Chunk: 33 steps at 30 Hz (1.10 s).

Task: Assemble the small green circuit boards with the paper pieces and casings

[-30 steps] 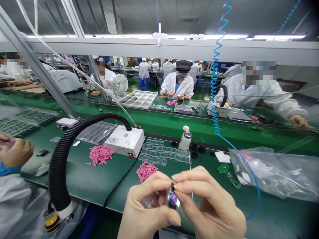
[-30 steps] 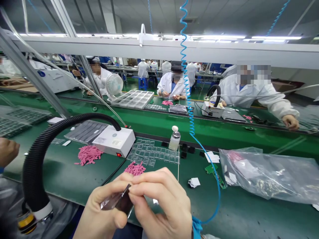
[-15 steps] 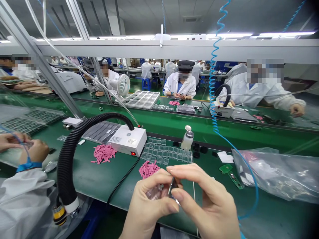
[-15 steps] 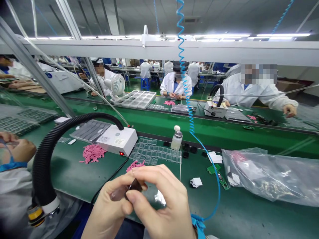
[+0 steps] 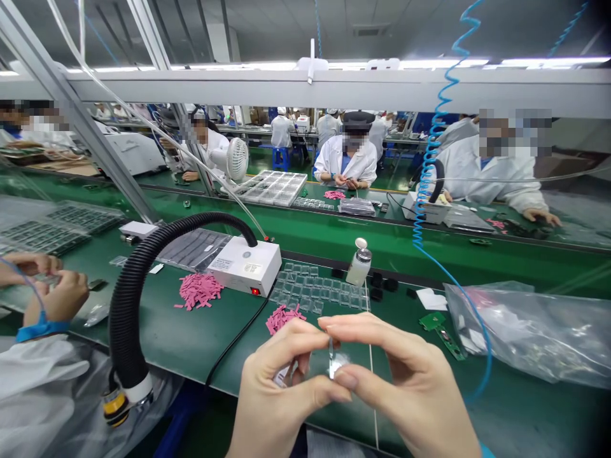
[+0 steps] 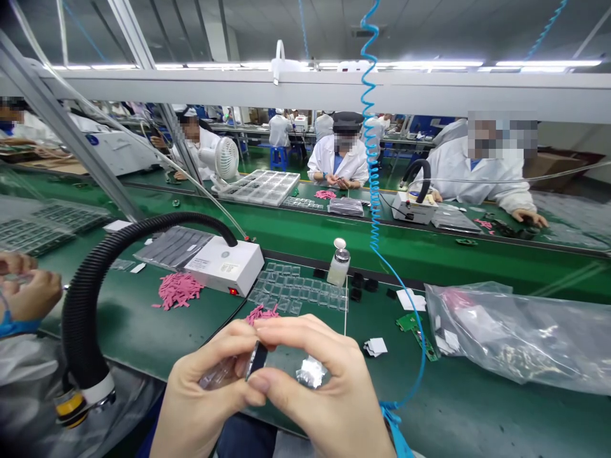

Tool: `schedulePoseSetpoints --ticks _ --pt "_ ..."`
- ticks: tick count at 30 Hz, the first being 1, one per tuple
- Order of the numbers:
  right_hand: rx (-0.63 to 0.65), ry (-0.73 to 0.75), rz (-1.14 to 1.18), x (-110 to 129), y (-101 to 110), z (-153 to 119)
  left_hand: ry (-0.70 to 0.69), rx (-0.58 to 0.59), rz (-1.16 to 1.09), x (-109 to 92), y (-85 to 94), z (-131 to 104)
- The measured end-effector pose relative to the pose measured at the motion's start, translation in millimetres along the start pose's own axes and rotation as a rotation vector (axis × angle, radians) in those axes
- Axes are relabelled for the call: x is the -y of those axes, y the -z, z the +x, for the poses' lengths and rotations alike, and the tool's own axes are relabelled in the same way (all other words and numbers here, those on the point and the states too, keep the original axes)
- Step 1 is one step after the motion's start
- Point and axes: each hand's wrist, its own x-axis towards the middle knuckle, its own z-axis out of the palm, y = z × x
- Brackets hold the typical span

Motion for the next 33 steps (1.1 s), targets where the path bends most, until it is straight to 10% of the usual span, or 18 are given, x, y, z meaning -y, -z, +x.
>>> schedulePoseSetpoints --ticks 33 --pt "0.040 -0.177 0.212 -6.1 0.2 0.6 -0.007 -0.023 -0.004 3.5 0.2 -1.8"
